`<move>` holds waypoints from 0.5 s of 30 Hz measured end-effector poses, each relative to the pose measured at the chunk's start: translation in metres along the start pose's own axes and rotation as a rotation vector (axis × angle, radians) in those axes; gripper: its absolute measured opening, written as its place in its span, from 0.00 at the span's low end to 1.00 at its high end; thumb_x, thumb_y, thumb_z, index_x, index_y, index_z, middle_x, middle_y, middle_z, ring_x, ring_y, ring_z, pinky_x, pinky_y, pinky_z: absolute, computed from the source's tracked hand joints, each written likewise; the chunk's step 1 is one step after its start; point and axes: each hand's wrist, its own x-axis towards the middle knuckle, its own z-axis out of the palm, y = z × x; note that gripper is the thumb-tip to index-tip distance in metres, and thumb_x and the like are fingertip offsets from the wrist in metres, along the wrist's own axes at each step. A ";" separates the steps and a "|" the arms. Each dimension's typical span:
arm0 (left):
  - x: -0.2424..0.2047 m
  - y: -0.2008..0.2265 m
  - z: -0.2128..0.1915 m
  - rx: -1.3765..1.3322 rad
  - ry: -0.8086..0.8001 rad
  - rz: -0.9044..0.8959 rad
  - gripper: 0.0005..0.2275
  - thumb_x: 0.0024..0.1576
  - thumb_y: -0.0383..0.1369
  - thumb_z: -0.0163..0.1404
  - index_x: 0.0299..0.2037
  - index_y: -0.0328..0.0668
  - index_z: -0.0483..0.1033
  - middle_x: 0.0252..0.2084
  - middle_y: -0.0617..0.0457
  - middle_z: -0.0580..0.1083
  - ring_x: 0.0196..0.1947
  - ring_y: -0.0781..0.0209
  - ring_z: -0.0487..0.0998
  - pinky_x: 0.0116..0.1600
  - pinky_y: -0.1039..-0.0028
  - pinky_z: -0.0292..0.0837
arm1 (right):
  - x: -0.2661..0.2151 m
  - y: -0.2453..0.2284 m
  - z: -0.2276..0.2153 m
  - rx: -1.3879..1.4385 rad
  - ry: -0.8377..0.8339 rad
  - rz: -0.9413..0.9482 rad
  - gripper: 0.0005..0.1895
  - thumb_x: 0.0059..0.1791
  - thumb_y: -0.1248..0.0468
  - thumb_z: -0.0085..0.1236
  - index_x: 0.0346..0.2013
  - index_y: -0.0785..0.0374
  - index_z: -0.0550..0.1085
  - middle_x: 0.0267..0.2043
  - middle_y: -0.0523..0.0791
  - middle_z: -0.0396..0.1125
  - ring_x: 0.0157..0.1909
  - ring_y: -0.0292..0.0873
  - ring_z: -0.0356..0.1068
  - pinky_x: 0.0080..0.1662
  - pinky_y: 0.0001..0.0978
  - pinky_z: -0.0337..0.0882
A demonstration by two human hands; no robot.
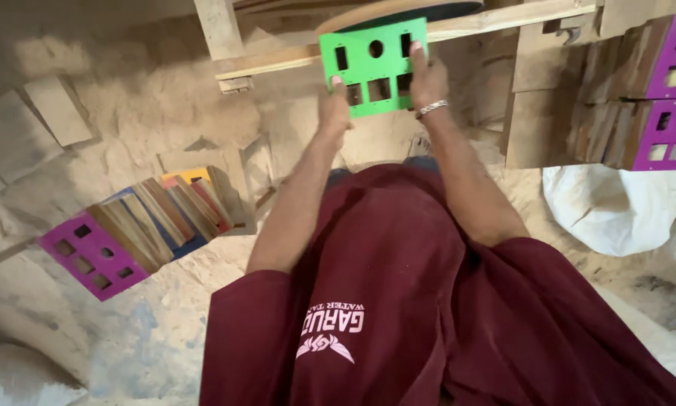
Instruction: The person repeatedly picks up small, colorful plastic blocks with cutouts and presses them against a rotating grinding wheel to smooth their edges. The person handles the blocks one at a time, rotating them to grind different sides, and places them back on the floor after each pass.
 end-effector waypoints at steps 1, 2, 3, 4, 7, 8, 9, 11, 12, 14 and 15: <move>0.000 0.001 0.011 -0.008 0.011 0.014 0.27 0.65 0.50 0.34 0.66 0.36 0.58 0.57 0.38 0.70 0.45 0.48 0.75 0.34 0.62 0.77 | 0.006 0.006 -0.007 0.025 0.025 -0.032 0.34 0.52 0.35 0.51 0.39 0.67 0.77 0.32 0.46 0.72 0.37 0.43 0.71 0.43 0.39 0.70; 0.000 0.000 0.026 -0.021 0.021 0.026 0.27 0.65 0.49 0.35 0.64 0.33 0.60 0.55 0.35 0.72 0.44 0.45 0.76 0.35 0.60 0.76 | 0.012 0.012 -0.016 0.045 0.050 -0.065 0.33 0.52 0.35 0.52 0.37 0.66 0.77 0.31 0.44 0.72 0.36 0.41 0.70 0.43 0.38 0.69; 0.000 -0.001 0.040 -0.034 0.031 0.038 0.26 0.65 0.48 0.35 0.62 0.30 0.62 0.53 0.31 0.73 0.43 0.41 0.76 0.36 0.57 0.74 | 0.018 0.017 -0.027 0.065 0.074 -0.099 0.32 0.52 0.35 0.53 0.35 0.65 0.77 0.30 0.43 0.71 0.35 0.40 0.69 0.42 0.37 0.69; 0.002 -0.003 0.052 -0.022 0.055 0.093 0.26 0.66 0.47 0.36 0.62 0.28 0.62 0.53 0.31 0.74 0.47 0.42 0.76 0.42 0.58 0.73 | 0.024 0.020 -0.035 0.082 0.065 -0.091 0.33 0.53 0.36 0.52 0.32 0.66 0.74 0.28 0.42 0.67 0.34 0.40 0.64 0.40 0.39 0.65; 0.014 -0.008 0.093 -0.013 0.089 0.191 0.27 0.67 0.46 0.38 0.61 0.21 0.61 0.54 0.31 0.74 0.53 0.44 0.77 0.55 0.60 0.71 | 0.047 0.026 -0.067 0.110 0.046 -0.073 0.35 0.54 0.36 0.51 0.23 0.66 0.66 0.25 0.41 0.57 0.31 0.38 0.53 0.34 0.40 0.57; 0.019 -0.012 0.107 -0.027 0.076 0.170 0.28 0.66 0.46 0.38 0.61 0.21 0.61 0.54 0.30 0.73 0.52 0.43 0.77 0.55 0.59 0.71 | 0.052 0.032 -0.079 0.102 0.039 -0.065 0.34 0.54 0.37 0.50 0.22 0.65 0.65 0.24 0.40 0.56 0.30 0.37 0.52 0.33 0.38 0.57; 0.023 -0.017 0.122 -0.041 0.064 0.150 0.28 0.64 0.46 0.38 0.60 0.20 0.60 0.54 0.30 0.73 0.52 0.42 0.77 0.55 0.58 0.71 | 0.059 0.040 -0.091 0.093 0.033 -0.058 0.34 0.54 0.37 0.50 0.21 0.63 0.64 0.23 0.38 0.55 0.29 0.36 0.51 0.32 0.37 0.57; 0.029 -0.027 0.149 -0.018 0.099 0.186 0.29 0.64 0.47 0.40 0.59 0.19 0.62 0.53 0.28 0.73 0.52 0.40 0.77 0.56 0.58 0.71 | 0.073 0.059 -0.110 0.034 0.024 -0.038 0.34 0.55 0.37 0.48 0.21 0.63 0.64 0.23 0.38 0.55 0.29 0.37 0.51 0.32 0.37 0.54; 0.032 -0.029 0.162 -0.008 0.119 0.206 0.29 0.64 0.47 0.40 0.59 0.19 0.63 0.53 0.28 0.74 0.52 0.39 0.77 0.56 0.58 0.71 | 0.083 0.069 -0.118 0.005 0.019 -0.031 0.34 0.56 0.37 0.47 0.21 0.63 0.64 0.23 0.38 0.55 0.29 0.37 0.51 0.32 0.37 0.53; 0.034 -0.023 0.190 -0.045 0.117 0.197 0.30 0.64 0.48 0.41 0.61 0.18 0.60 0.55 0.27 0.72 0.53 0.38 0.76 0.56 0.56 0.72 | 0.103 0.086 -0.135 0.036 0.026 -0.070 0.33 0.57 0.38 0.47 0.24 0.64 0.66 0.24 0.38 0.56 0.30 0.37 0.51 0.33 0.38 0.54; 0.030 -0.017 0.204 -0.067 0.115 0.192 0.31 0.64 0.48 0.41 0.61 0.18 0.58 0.56 0.27 0.71 0.54 0.38 0.76 0.56 0.55 0.72 | 0.113 0.093 -0.147 0.026 0.032 -0.093 0.33 0.58 0.39 0.46 0.26 0.65 0.66 0.25 0.38 0.55 0.30 0.37 0.51 0.33 0.39 0.54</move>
